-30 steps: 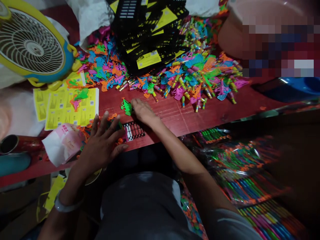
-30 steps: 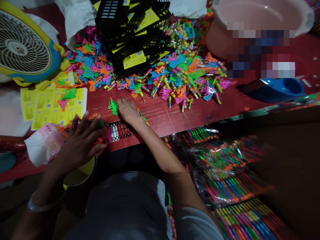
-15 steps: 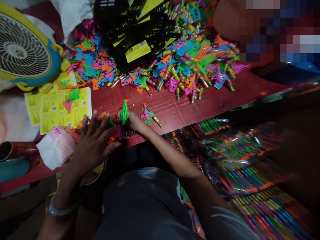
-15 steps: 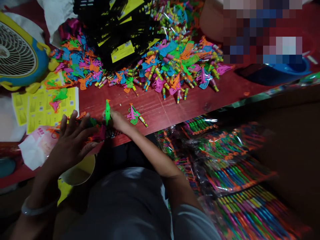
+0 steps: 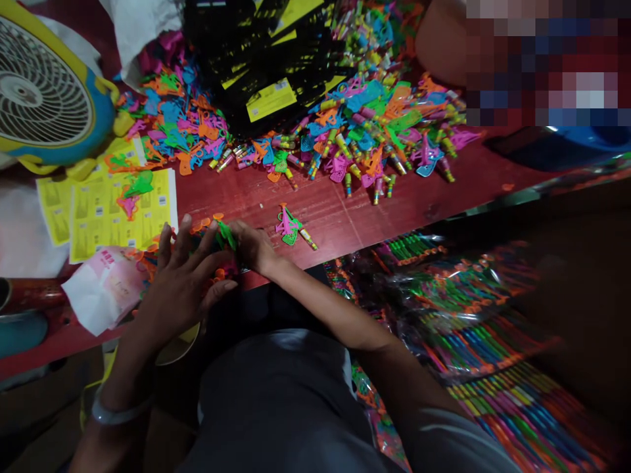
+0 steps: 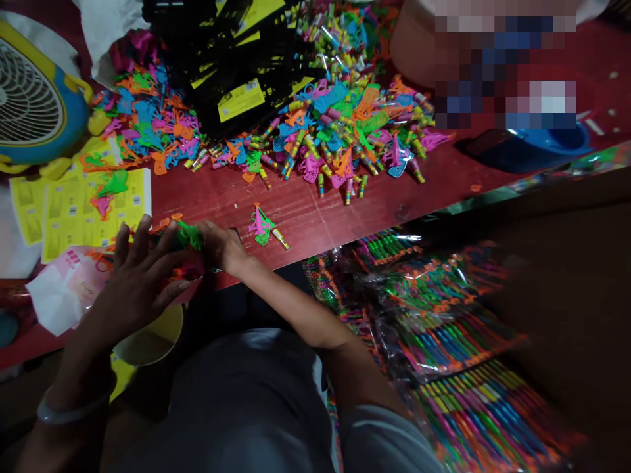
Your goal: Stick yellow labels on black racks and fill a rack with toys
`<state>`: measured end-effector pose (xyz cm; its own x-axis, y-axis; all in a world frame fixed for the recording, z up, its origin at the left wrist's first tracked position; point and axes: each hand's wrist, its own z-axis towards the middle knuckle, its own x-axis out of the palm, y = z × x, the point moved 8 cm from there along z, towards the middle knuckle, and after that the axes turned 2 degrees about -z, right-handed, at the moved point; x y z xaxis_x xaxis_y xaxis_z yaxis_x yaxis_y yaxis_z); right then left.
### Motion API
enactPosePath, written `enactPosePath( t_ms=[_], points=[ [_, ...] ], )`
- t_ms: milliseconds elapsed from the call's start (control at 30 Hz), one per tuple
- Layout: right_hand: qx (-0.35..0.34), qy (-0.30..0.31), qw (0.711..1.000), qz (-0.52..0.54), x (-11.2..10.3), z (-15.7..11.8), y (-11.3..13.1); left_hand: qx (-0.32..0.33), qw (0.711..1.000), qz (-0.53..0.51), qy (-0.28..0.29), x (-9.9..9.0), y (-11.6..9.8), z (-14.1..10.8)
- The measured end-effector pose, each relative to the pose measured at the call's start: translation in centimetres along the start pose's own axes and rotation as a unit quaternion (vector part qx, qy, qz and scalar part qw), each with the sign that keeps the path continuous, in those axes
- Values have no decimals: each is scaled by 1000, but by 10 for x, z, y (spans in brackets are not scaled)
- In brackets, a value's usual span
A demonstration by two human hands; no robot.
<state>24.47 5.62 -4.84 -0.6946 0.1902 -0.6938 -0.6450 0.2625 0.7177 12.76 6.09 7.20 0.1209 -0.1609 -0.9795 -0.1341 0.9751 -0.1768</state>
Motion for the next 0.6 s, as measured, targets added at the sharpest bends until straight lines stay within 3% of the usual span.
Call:
enactPosePath(
  t_ms=[167, 367, 433, 500, 600],
  points=[
    [7, 20, 997, -76, 7, -5, 9, 13, 1000, 0, 4, 0, -2, 3],
    [-22, 22, 999, -44, -7, -9, 13, 25, 1000, 7, -1, -2, -4, 4],
    [-49, -7, 999, -7, -25, -17, 10, 22, 1000, 6, -5, -3, -4, 4],
    [-30, -76, 997, 2, -55, -32, -4, 16, 1000, 7, -7, -4, -4, 3],
    [139, -130, 978, -86, -101, -65, -48, 10, 1000, 6, 3, -3, -4, 3]
  ],
)
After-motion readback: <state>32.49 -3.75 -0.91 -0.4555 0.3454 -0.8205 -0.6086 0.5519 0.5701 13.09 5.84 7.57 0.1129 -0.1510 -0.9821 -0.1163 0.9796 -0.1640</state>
